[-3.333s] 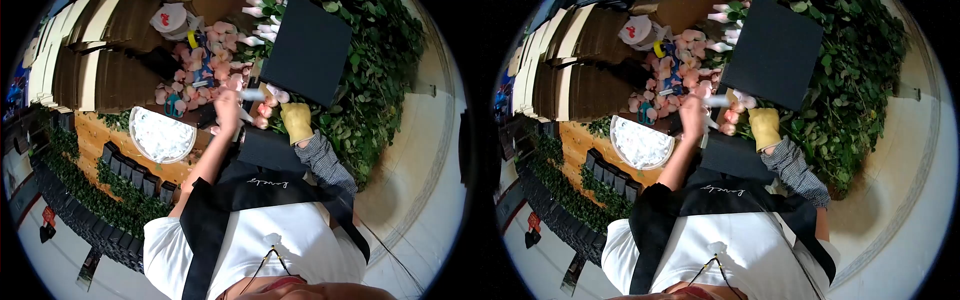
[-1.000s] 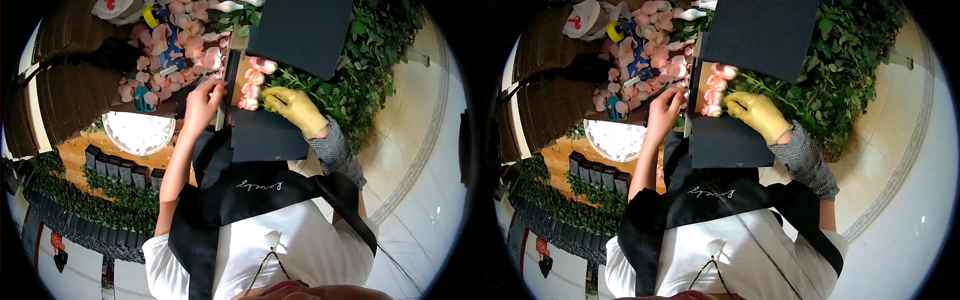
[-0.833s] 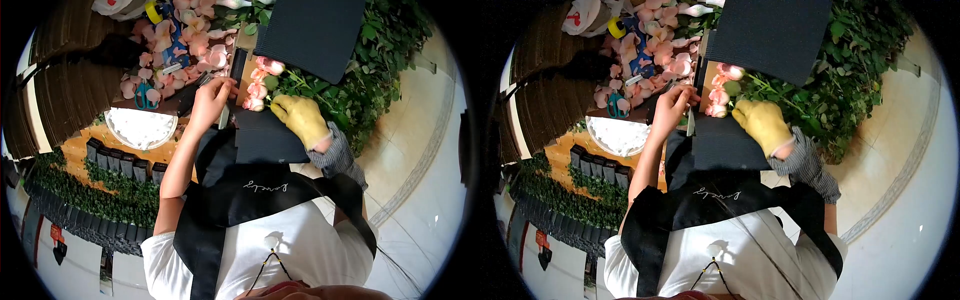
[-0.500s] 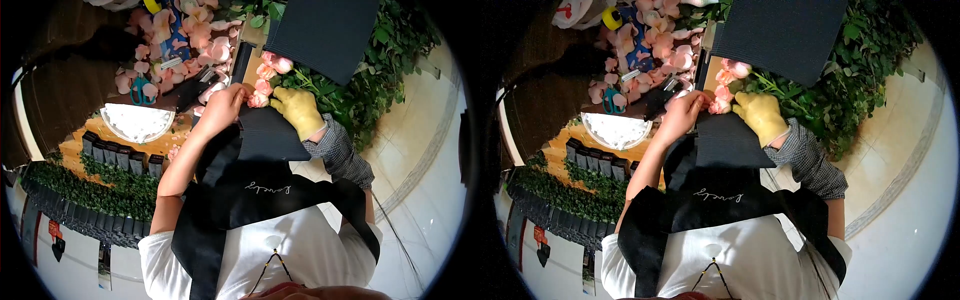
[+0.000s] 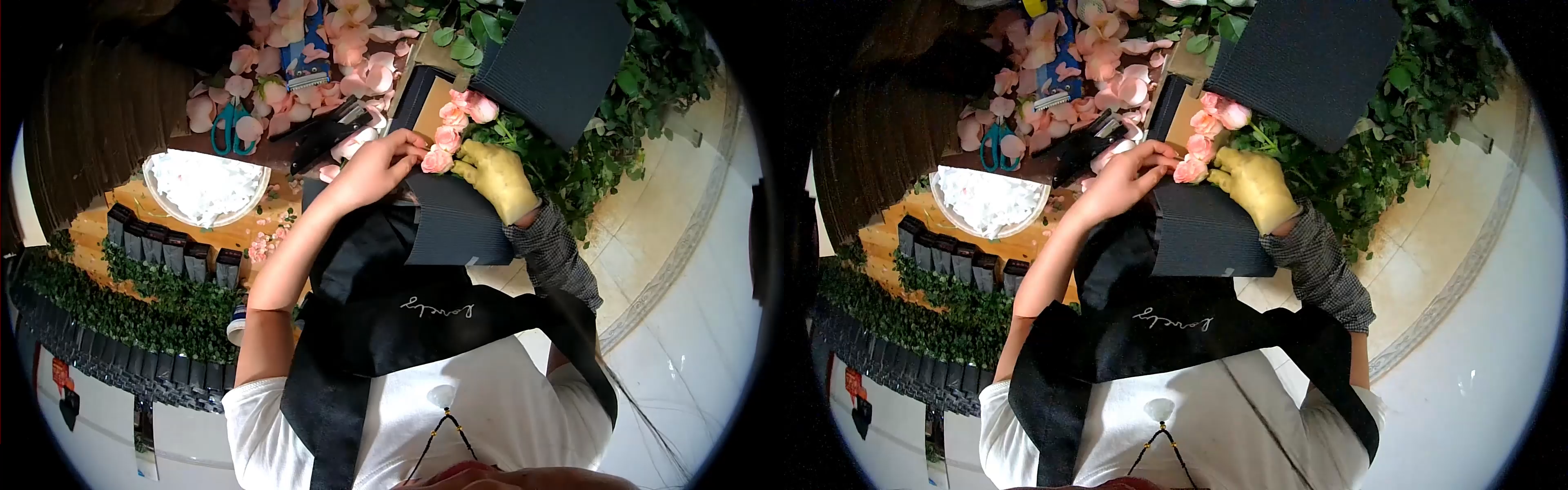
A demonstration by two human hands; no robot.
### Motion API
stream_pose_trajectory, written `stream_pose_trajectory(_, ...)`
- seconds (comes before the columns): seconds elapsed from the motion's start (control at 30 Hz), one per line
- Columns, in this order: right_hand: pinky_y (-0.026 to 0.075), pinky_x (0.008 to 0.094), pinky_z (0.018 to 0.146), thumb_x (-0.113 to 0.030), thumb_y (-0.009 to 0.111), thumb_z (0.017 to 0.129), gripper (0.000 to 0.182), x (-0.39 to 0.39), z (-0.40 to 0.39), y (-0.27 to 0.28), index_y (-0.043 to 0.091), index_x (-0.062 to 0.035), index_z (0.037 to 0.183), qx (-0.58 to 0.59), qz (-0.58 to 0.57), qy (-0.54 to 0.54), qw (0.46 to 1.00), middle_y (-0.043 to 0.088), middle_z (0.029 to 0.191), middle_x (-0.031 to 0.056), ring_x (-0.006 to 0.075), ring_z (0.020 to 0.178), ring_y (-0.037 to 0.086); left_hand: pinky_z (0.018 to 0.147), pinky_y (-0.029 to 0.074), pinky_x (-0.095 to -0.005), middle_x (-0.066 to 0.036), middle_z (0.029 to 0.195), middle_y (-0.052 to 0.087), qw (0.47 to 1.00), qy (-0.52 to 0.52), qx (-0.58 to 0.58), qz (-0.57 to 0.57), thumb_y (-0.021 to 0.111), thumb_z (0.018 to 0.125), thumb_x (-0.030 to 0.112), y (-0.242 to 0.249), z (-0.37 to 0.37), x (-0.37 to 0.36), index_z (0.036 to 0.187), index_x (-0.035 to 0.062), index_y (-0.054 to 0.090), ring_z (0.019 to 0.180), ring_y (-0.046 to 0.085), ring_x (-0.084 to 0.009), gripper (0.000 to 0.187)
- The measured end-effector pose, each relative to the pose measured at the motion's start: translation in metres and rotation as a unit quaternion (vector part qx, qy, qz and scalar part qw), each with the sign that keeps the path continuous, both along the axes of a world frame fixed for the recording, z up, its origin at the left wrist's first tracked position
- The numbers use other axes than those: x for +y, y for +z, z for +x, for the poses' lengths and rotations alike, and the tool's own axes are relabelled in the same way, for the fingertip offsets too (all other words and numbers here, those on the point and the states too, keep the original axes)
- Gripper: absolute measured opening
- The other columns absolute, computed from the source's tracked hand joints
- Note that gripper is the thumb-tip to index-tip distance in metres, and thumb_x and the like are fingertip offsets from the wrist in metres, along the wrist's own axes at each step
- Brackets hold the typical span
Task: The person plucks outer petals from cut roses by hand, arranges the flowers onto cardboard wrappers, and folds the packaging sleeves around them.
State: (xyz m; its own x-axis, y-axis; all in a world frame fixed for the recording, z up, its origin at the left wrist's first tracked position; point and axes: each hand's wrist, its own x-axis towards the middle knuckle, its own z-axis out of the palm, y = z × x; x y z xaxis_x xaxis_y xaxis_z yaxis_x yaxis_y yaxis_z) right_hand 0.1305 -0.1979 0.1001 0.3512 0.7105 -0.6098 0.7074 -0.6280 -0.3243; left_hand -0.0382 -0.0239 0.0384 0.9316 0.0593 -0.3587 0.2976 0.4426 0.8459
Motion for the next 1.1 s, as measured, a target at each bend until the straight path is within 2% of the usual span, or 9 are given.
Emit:
stream_pose_trajectory(0.13,0.056,0.0389,0.073,-0.025,0.072,0.089,0.027,0.008,-0.006,0.017,0.065,-0.0055,0.107,-0.003,-0.053,0.021,0.998,0.072,0.096,0.0133,0.0306,0.084,0.070,0.077,0.056,-0.0373,-0.016,0.091,0.073,0.971,0.013,0.008,0.239,0.056,0.098,0.013,0.017,0.001,0.006,0.112,0.0031,0.065,0.086,0.072,-0.0318,0.020)
stream_pose_trajectory(0.23,0.056,0.0381,0.074,-0.025,0.071,0.090,0.035,0.017,-0.008,0.041,0.066,-0.0066,0.119,0.009,-0.022,0.003,1.000,0.073,0.099,0.0135,0.0309,0.086,0.071,0.081,0.056,-0.0324,-0.014,0.099,0.074,0.982,0.021,0.074,0.175,0.056,0.100,0.007,0.012,0.004,0.012,0.115,-0.0009,0.065,0.090,0.073,-0.0197,0.019)
stream_pose_trajectory(0.3,0.056,0.0389,0.075,-0.025,0.069,0.091,0.033,0.032,-0.010,0.057,0.066,-0.0068,0.119,-0.038,0.048,-0.140,0.988,0.073,0.097,0.0145,0.0318,0.086,0.071,0.080,0.056,-0.0338,-0.015,0.098,0.073,0.981,0.050,0.043,0.180,0.056,0.099,0.006,0.001,0.008,0.008,0.114,0.0001,0.065,0.089,0.073,-0.0207,0.019)
stream_pose_trajectory(0.37,0.055,0.0461,0.070,-0.028,0.065,0.090,0.022,0.020,-0.010,0.025,0.069,-0.0114,0.104,-0.202,0.048,-0.092,0.974,0.073,0.089,0.0139,0.0321,0.080,0.071,0.080,0.055,-0.0340,-0.016,0.099,0.073,0.970,0.045,0.040,0.234,0.054,0.099,0.006,0.013,0.019,0.009,0.112,-0.0006,0.065,0.088,0.073,-0.0226,0.018)
stream_pose_trajectory(0.47,0.055,0.0452,0.068,-0.028,0.066,0.088,0.018,0.016,-0.007,-0.013,0.069,-0.0118,0.096,-0.225,-0.009,-0.036,0.974,0.072,0.086,0.0130,0.0316,0.077,0.071,0.080,0.054,-0.0350,-0.017,0.102,0.071,0.956,0.070,0.028,0.284,0.057,0.097,0.007,0.022,0.030,0.002,0.112,-0.0003,0.065,0.090,0.071,-0.0268,0.019)
stream_pose_trajectory(0.53,0.055,0.0441,0.071,-0.027,0.069,0.085,0.020,0.031,-0.004,-0.016,0.065,-0.0100,0.096,-0.219,-0.106,-0.040,0.969,0.070,0.079,0.0132,0.0323,0.076,0.069,0.080,0.053,-0.0429,-0.020,0.099,0.067,0.930,0.121,0.001,0.348,0.060,0.094,0.010,0.023,0.035,0.000,0.107,-0.0002,0.065,0.090,0.067,-0.0381,0.017)
stream_pose_trajectory(0.7,0.054,0.0442,0.069,-0.025,0.071,0.084,0.019,0.006,0.005,-0.011,0.067,-0.0100,0.095,-0.181,0.073,-0.005,0.981,0.069,0.077,0.0108,0.0316,0.074,0.069,0.078,0.053,-0.0405,-0.019,0.100,0.066,0.937,0.106,0.023,0.332,0.065,0.091,0.010,0.018,0.041,-0.002,0.110,-0.0013,0.063,0.085,0.068,-0.0335,0.022)
stream_pose_trajectory(0.8,0.056,0.0415,0.074,-0.017,0.073,0.081,0.023,0.000,0.004,0.009,0.070,-0.0095,0.103,-0.051,0.163,-0.145,0.975,0.070,0.087,0.0124,0.0331,0.081,0.068,0.076,0.053,-0.0367,-0.015,0.096,0.064,0.953,0.100,0.001,0.287,0.067,0.090,0.007,0.022,0.042,-0.003,0.108,-0.0017,0.063,0.083,0.068,-0.0288,0.021)
stream_pose_trajectory(1.1,0.056,0.0412,0.075,-0.013,0.073,0.081,0.024,-0.010,0.004,0.001,0.069,-0.0081,0.105,0.011,0.182,-0.164,0.969,0.071,0.091,0.0144,0.0330,0.083,0.069,0.074,0.054,-0.0350,-0.012,0.097,0.065,0.934,-0.019,-0.040,0.355,0.075,0.084,0.012,0.045,0.044,0.004,0.105,0.0009,0.069,0.082,0.068,-0.0272,0.024)
